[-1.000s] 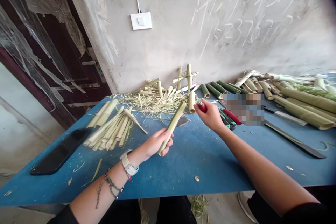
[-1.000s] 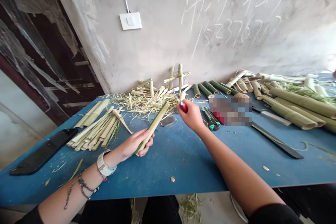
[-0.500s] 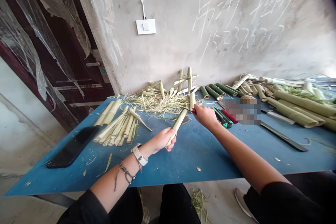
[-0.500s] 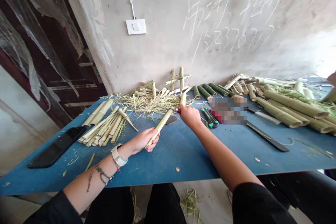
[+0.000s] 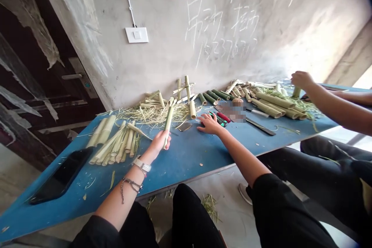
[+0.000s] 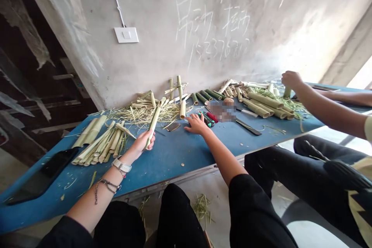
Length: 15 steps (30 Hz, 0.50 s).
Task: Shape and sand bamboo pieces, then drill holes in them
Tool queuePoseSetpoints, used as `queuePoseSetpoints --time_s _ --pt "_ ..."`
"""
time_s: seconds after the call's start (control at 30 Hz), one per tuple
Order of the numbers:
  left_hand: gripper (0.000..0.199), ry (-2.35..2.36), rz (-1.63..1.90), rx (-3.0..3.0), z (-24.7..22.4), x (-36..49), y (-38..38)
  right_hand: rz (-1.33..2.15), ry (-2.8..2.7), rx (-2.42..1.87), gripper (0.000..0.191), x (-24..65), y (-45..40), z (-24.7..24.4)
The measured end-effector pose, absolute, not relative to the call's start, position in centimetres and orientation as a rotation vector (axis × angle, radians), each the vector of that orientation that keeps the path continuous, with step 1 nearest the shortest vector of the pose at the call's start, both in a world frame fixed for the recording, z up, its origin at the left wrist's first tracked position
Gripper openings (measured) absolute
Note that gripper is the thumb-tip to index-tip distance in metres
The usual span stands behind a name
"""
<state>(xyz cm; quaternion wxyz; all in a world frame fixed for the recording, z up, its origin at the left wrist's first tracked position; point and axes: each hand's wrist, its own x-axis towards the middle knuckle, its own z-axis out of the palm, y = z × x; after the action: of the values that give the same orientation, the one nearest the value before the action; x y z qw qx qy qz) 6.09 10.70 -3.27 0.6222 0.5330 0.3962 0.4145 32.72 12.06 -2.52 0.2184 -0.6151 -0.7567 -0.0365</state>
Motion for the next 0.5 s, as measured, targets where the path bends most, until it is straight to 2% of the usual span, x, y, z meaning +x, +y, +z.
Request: queuePoseSetpoints --time_s 0.17,0.23,0.3,0.43,0.5 --pt "0.021 0.927 0.957 1.169 -2.9 5.9 10.6 0.009 -1.763 -1.358 0.055 35.4 3.5 -1.2" --pt "0.02 0.882 0.936 1.153 -2.8 5.9 10.5 0.193 -1.359 -0.865 0.058 37.1 -1.6 -2.5" --pt "0.021 0.846 0.92 1.151 -2.8 5.9 10.4 0.193 -1.02 -0.669 0.065 38.6 -6.5 -4.6" --pt "0.022 0.817 0.884 1.147 -3.0 5.9 10.4 0.011 -0.871 -0.833 0.091 41.6 -13.2 -8.8" --pt "0.022 0.803 0.873 1.146 -3.1 6.0 10.5 -0.006 -0.842 -0.939 0.096 42.9 -14.6 -10.3"
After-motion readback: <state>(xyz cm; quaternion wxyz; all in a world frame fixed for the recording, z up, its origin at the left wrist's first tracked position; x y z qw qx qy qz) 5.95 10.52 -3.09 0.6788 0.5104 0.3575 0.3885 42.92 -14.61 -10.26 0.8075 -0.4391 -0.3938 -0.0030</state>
